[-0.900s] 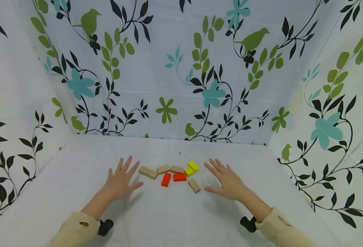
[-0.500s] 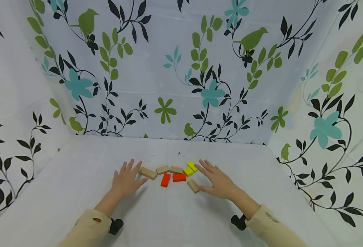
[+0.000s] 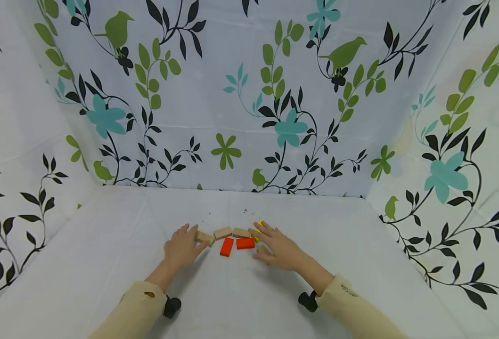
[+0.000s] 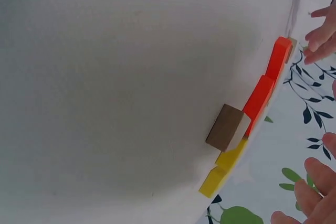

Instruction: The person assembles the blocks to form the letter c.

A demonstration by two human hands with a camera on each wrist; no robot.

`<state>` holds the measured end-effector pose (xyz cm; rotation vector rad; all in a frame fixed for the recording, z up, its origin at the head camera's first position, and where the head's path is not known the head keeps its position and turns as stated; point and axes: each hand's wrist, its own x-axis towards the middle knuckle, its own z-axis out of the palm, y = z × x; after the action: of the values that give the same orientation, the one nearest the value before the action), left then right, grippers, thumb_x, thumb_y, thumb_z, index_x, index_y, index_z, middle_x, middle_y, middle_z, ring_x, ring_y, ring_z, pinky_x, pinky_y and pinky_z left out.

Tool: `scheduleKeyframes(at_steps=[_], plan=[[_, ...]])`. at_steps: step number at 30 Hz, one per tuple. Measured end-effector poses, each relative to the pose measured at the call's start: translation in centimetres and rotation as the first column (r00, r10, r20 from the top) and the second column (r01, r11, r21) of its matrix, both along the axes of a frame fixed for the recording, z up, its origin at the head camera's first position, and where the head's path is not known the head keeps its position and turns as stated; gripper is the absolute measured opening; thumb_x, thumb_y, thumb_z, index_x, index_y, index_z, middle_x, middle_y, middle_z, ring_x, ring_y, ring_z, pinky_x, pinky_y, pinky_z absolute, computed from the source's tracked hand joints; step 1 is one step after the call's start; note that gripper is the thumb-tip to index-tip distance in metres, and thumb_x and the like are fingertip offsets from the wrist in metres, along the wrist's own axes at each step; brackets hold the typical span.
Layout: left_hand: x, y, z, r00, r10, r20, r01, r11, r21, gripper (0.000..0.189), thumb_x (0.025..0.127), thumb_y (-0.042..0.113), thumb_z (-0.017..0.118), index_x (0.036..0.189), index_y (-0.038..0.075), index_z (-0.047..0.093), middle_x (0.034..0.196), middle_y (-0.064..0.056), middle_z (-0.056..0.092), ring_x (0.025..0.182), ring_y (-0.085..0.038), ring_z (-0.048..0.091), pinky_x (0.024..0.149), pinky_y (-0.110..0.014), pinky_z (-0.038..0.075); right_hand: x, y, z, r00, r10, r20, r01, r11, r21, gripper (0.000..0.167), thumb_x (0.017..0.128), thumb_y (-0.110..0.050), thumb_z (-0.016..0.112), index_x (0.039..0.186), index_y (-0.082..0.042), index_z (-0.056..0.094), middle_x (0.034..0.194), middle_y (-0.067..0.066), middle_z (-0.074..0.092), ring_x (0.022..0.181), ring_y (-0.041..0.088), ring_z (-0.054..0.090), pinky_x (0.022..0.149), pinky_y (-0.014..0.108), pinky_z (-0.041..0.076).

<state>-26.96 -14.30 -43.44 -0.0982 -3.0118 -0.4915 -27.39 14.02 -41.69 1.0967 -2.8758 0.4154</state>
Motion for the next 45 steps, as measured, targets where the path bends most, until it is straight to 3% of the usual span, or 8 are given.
scheduleKeyframes(at_steps=[8, 16, 25, 31, 32, 36, 41, 45], plan=[[-0.1, 0.9, 0.3, 0.998, 0.055, 0.019, -0.056, 0.997, 0.049, 0.065, 0.082, 0.043, 0.063, 0.129, -0.001, 0.048, 0.13, -0.027, 0.041, 0.111, -0.045, 0.044, 0.079, -0.06, 0.041, -0.3, -1.9, 0.0, 0.999, 0.031, 0.014, -0.032, 0.999, 0.044, 0.064, 0.089, -0.038, 0.056, 0.143, -0.015, 0.031, 0.149, 0.006, 0.025, 0.137, 0.026, 0.017, 0.102, 0.055, 0.023], [-0.6, 1.6, -0.1, 0.995, 0.096, 0.03, -0.098, 0.992, 0.078, 0.063, 0.08, 0.043, 0.065, 0.122, -0.002, 0.051, 0.123, -0.024, 0.043, 0.1, -0.039, 0.047, 0.071, -0.054, 0.044, -0.8, -3.7, 0.0, 0.998, 0.053, 0.036, -0.054, 0.998, 0.04, 0.057, 0.089, -0.025, 0.059, 0.141, -0.015, 0.037, 0.147, 0.008, 0.029, 0.136, 0.026, 0.019, 0.103, 0.052, 0.022], [-0.8, 1.9, -0.2, 0.992, 0.125, 0.008, -0.125, 0.988, 0.091, 0.056, 0.079, 0.039, 0.067, 0.113, -0.003, 0.055, 0.111, -0.023, 0.047, 0.091, -0.035, 0.049, 0.066, -0.051, 0.044, -1.4, -5.4, -0.2, 0.997, 0.078, 0.014, -0.079, 0.988, 0.132, 0.053, 0.09, -0.022, 0.058, 0.139, -0.013, 0.04, 0.145, 0.006, 0.033, 0.135, 0.025, 0.023, 0.102, 0.053, 0.024], [-0.8, 1.7, -0.7, 0.993, 0.118, 0.0, -0.118, 0.99, 0.082, 0.054, 0.079, 0.037, 0.068, 0.111, -0.004, 0.055, 0.107, -0.023, 0.048, 0.087, -0.035, 0.052, 0.063, -0.049, 0.045, -1.2, -6.0, -0.6, 0.992, 0.122, 0.017, -0.123, 0.984, 0.128, 0.041, 0.091, -0.011, 0.055, 0.132, -0.011, 0.05, 0.141, 0.005, 0.04, 0.133, 0.025, 0.028, 0.099, 0.053, 0.029], [-0.8, 1.6, -0.7, 0.993, 0.118, -0.001, -0.118, 0.99, 0.076, 0.054, 0.078, 0.037, 0.069, 0.111, -0.004, 0.055, 0.106, -0.022, 0.049, 0.086, -0.034, 0.052, 0.061, -0.048, 0.046, -1.5, -5.9, -1.3, 0.99, 0.143, -0.004, -0.142, 0.983, 0.119, 0.039, 0.093, -0.013, 0.052, 0.132, -0.013, 0.051, 0.141, 0.003, 0.04, 0.134, 0.023, 0.027, 0.099, 0.054, 0.029], [-0.8, 1.4, -0.6, 0.993, 0.118, 0.009, -0.119, 0.991, 0.058, 0.056, 0.076, 0.036, 0.072, 0.113, -0.003, 0.057, 0.105, -0.021, 0.053, 0.083, -0.03, 0.054, 0.06, -0.042, 0.046, -1.5, -5.9, -1.8, 0.987, 0.163, -0.012, -0.16, 0.98, 0.117, 0.038, 0.092, -0.01, 0.053, 0.13, -0.015, 0.052, 0.14, 0.0, 0.042, 0.134, 0.021, 0.025, 0.097, 0.055, 0.031], [-0.7, 1.1, -0.1, 0.996, 0.082, 0.035, -0.084, 0.994, 0.063, 0.058, 0.074, 0.034, 0.074, 0.114, -0.005, 0.056, 0.103, -0.018, 0.057, 0.083, -0.026, 0.055, 0.065, -0.038, 0.046, -1.0, -6.0, -1.5, 0.992, 0.122, 0.042, -0.128, 0.98, 0.154, 0.04, 0.089, -0.006, 0.057, 0.128, -0.016, 0.055, 0.138, 0.001, 0.043, 0.133, 0.024, 0.028, 0.099, 0.055, 0.028], [-0.5, 0.8, 0.2, 1.0, 0.017, 0.01, -0.018, 0.995, 0.098, 0.056, 0.073, 0.03, 0.075, 0.111, -0.007, 0.058, 0.103, -0.018, 0.06, 0.087, -0.027, 0.056, 0.073, -0.039, 0.046, -1.1, -6.0, -1.6, 0.995, 0.088, 0.055, -0.096, 0.981, 0.167, 0.04, 0.089, -0.006, 0.057, 0.127, -0.018, 0.056, 0.138, 0.0, 0.044, 0.133, 0.022, 0.028, 0.1, 0.054, 0.027]])
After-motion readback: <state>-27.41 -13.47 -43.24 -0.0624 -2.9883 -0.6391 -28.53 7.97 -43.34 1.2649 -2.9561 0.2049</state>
